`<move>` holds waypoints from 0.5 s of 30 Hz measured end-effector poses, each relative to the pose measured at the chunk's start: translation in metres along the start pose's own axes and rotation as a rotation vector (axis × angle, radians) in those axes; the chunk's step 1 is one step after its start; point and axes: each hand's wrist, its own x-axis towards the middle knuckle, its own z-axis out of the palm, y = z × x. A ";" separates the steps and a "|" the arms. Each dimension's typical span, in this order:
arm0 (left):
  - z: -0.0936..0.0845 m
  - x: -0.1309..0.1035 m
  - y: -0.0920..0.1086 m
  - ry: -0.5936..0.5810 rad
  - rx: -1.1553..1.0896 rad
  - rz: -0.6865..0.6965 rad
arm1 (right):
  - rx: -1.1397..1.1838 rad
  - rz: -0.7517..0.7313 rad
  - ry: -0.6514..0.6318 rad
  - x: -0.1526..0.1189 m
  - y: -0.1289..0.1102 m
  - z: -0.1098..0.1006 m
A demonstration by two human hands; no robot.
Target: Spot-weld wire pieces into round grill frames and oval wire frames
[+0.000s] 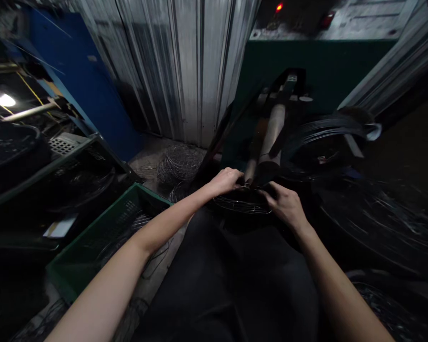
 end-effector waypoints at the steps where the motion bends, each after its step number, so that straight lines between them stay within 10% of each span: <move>1: 0.000 0.000 -0.001 -0.007 0.000 -0.003 | -0.002 -0.002 0.001 0.001 0.001 0.001; 15: -0.004 0.002 -0.002 -0.029 -0.099 0.016 | -0.022 0.132 0.111 -0.037 0.048 -0.026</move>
